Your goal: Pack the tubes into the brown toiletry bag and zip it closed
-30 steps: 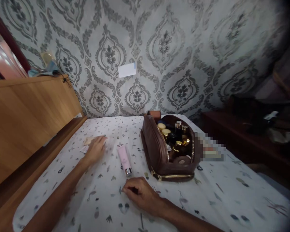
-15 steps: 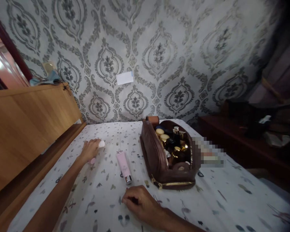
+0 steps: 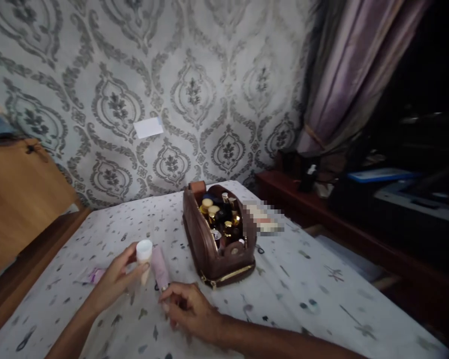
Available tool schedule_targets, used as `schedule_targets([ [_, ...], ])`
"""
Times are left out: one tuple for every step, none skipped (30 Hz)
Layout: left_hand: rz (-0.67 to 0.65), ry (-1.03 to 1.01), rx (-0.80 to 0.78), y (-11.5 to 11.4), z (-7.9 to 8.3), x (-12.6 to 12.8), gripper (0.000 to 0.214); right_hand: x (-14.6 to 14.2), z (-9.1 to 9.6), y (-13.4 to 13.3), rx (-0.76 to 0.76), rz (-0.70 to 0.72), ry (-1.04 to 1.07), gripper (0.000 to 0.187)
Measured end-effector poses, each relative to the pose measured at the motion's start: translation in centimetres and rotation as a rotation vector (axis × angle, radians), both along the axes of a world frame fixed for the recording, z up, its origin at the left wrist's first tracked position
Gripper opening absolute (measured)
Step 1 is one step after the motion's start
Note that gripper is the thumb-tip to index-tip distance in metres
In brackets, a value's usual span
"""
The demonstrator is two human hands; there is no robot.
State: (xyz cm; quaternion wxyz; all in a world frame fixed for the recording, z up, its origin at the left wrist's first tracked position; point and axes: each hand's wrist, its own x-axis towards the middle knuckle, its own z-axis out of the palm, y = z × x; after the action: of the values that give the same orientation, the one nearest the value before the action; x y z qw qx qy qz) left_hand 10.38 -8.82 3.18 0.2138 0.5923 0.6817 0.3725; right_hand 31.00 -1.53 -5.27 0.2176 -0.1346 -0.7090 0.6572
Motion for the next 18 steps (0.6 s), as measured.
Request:
schedule_targets([
  [-0.031, 0.014, -0.024, -0.2, 0.2, 0.7, 0.048, 0.2, 0.1, 0.1, -0.007, -0.001, 0.01, 0.046],
  [-0.056, 0.042, -0.041, -0.3, 0.4, 1.3, 0.047, 0.3, 0.3, 0.2, -0.006, 0.003, 0.026, 0.049],
  [-0.076, 0.08, -0.048, -0.4, 0.4, 1.8, 0.046, 0.5, 0.4, 0.3, 0.003, 0.007, 0.047, 0.05],
  [-0.092, 0.121, -0.051, -0.5, 0.3, 2.2, 0.044, 0.7, 0.6, 0.3, 0.019, 0.007, 0.071, 0.05],
  [-0.104, 0.162, -0.045, -0.5, 0.0, 2.6, 0.043, 1.0, 0.8, 0.4, 0.039, 0.002, 0.096, 0.048],
  [-0.114, 0.2, -0.029, -0.6, -0.2, 2.8, 0.043, 1.1, 0.9, 0.4, 0.063, -0.009, 0.118, 0.046],
  [-0.126, 0.234, -0.014, -0.6, -0.5, 3.0, 0.042, 1.3, 1.0, 0.4, 0.086, -0.02, 0.133, 0.043],
  [-0.136, 0.264, 0.005, -0.6, -0.8, 3.1, 0.042, 1.5, 1.1, 0.4, 0.109, -0.037, 0.143, 0.041],
  [-0.143, 0.293, 0.03, -0.6, -1.0, 3.1, 0.042, 1.6, 1.2, 0.4, 0.126, -0.054, 0.145, 0.039],
  [-0.142, 0.323, 0.058, -0.6, -1.2, 3.1, 0.041, 1.6, 1.3, 0.4, 0.134, -0.071, 0.147, 0.039],
  [-0.136, 0.355, 0.084, -0.6, -1.4, 3.0, 0.04, 1.6, 1.4, 0.4, 0.133, -0.086, 0.152, 0.039],
  [-0.125, 0.389, 0.106, -0.6, -1.4, 3.0, 0.039, 1.6, 1.6, 0.4, 0.124, -0.101, 0.164, 0.04],
  [-0.112, 0.421, 0.127, -0.7, -1.4, 2.9, 0.039, 1.6, 1.8, 0.4, 0.108, -0.112, 0.18, 0.04],
  [-0.105, 0.452, 0.147, -0.8, -1.4, 2.8, 0.04, 1.5, 2.0, 0.4, 0.087, -0.124, 0.199, 0.042],
  [-0.104, 0.479, 0.159, -0.9, -1.3, 2.8, 0.041, 1.5, 2.2, 0.5, 0.064, -0.134, 0.215, 0.043],
  [-0.109, 0.504, 0.172, -1.0, -1.2, 2.8, 0.043, 1.4, 2.5, 0.6, 0.043, -0.148, 0.229, 0.045],
  [-0.124, 0.527, 0.183, -1.1, -1.1, 2.8, 0.044, 1.4, 2.9, 0.7, 0.029, -0.161, 0.238, 0.046],
  [-0.135, 0.549, 0.199, -1.1, -1.0, 3.0, 0.045, 1.4, 3.2, 0.8, 0.022, -0.172, 0.247, 0.046],
])
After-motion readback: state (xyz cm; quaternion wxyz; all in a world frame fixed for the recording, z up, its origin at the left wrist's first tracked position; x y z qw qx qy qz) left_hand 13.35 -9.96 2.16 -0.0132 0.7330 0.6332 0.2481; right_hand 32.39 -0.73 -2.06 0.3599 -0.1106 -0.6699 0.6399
